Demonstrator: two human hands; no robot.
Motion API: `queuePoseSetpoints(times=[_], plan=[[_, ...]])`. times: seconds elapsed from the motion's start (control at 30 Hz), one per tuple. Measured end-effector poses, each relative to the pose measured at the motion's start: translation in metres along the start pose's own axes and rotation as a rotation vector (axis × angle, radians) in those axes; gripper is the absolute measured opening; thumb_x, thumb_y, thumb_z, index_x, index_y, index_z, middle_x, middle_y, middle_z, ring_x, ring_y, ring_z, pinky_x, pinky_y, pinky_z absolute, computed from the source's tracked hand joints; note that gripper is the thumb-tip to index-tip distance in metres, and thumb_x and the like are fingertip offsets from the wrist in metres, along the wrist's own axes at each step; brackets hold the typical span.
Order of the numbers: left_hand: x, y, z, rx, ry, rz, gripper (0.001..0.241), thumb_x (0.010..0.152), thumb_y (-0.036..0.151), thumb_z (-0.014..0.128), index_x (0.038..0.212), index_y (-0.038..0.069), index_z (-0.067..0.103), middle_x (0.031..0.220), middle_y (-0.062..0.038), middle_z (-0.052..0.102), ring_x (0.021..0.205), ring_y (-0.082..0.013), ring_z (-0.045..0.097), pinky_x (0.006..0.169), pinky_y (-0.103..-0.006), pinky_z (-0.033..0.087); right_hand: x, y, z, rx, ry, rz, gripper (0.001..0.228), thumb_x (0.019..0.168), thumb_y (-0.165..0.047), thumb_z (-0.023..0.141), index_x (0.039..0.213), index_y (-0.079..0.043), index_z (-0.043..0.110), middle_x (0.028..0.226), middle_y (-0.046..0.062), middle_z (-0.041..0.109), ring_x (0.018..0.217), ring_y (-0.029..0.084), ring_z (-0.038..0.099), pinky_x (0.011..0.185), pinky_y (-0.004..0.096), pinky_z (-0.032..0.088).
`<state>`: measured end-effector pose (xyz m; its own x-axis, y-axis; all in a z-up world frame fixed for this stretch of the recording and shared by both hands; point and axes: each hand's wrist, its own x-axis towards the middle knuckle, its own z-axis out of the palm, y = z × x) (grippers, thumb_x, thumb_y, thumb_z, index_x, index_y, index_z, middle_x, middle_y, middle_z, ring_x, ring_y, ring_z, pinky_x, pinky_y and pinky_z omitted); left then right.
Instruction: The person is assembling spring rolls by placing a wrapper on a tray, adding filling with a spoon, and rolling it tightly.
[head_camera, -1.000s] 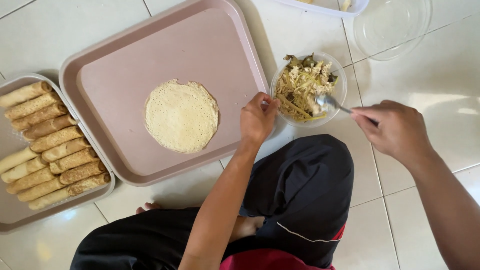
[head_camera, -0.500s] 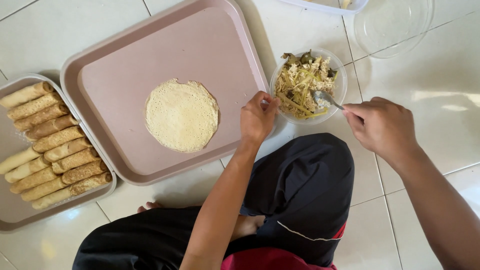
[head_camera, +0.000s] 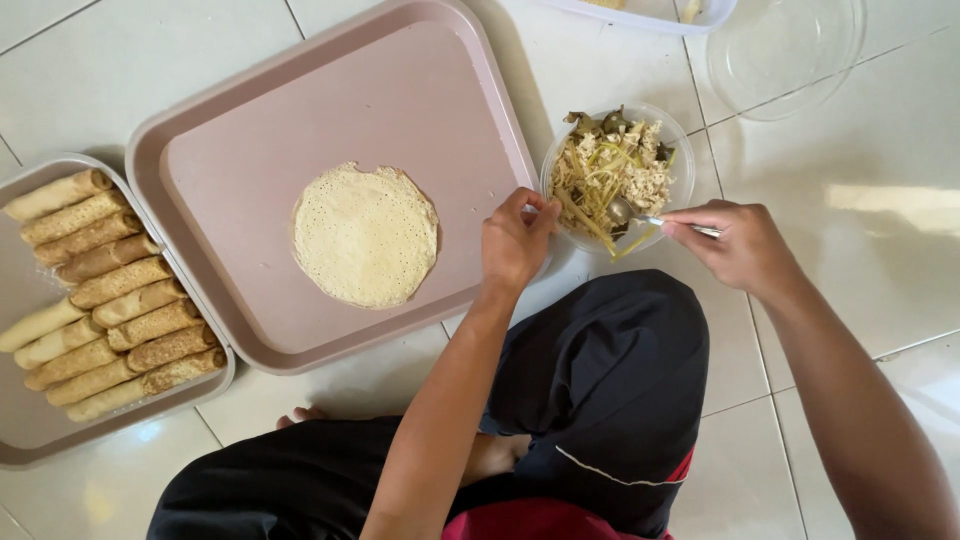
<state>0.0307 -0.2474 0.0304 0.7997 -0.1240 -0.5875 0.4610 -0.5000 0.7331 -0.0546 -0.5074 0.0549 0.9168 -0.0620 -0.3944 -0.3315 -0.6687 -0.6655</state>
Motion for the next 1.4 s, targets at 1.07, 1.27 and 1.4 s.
queuePoseSetpoints(times=[1.07, 1.27, 1.4], plan=[[-0.001, 0.004, -0.002, -0.034, -0.006, -0.006, 0.014, 0.096, 0.02, 0.07, 0.089, 0.008, 0.067, 0.064, 0.001, 0.072, 0.055, -0.0087, 0.062, 0.059, -0.0249, 0.052, -0.019, 0.005, -0.042, -0.358, 0.056, -0.055, 0.017, 0.094, -0.015, 0.08, 0.11, -0.011, 0.083, 0.08, 0.009, 0.072, 0.052, 0.021, 0.055, 0.053, 0.033, 0.041], [-0.003, 0.003, 0.0, -0.045, -0.008, -0.013, 0.014, 0.097, 0.019, 0.07, 0.089, 0.009, 0.066, 0.064, 0.001, 0.07, 0.054, -0.0085, 0.061, 0.058, -0.0247, 0.051, -0.001, 0.003, -0.016, -0.306, -0.013, -0.092, 0.019, 0.092, -0.02, 0.078, 0.111, -0.016, 0.082, 0.078, 0.008, 0.073, 0.048, 0.018, 0.053, 0.049, 0.031, 0.038], [-0.003, 0.005, -0.002, -0.058, -0.015, -0.029, 0.013, 0.097, 0.019, 0.07, 0.09, 0.008, 0.067, 0.064, 0.002, 0.07, 0.057, -0.0083, 0.062, 0.059, -0.0249, 0.053, 0.003, 0.0, -0.025, 0.046, -0.098, 0.093, 0.022, 0.092, -0.011, 0.076, 0.114, -0.005, 0.079, 0.085, 0.011, 0.08, 0.041, 0.014, 0.047, 0.043, 0.026, 0.034]])
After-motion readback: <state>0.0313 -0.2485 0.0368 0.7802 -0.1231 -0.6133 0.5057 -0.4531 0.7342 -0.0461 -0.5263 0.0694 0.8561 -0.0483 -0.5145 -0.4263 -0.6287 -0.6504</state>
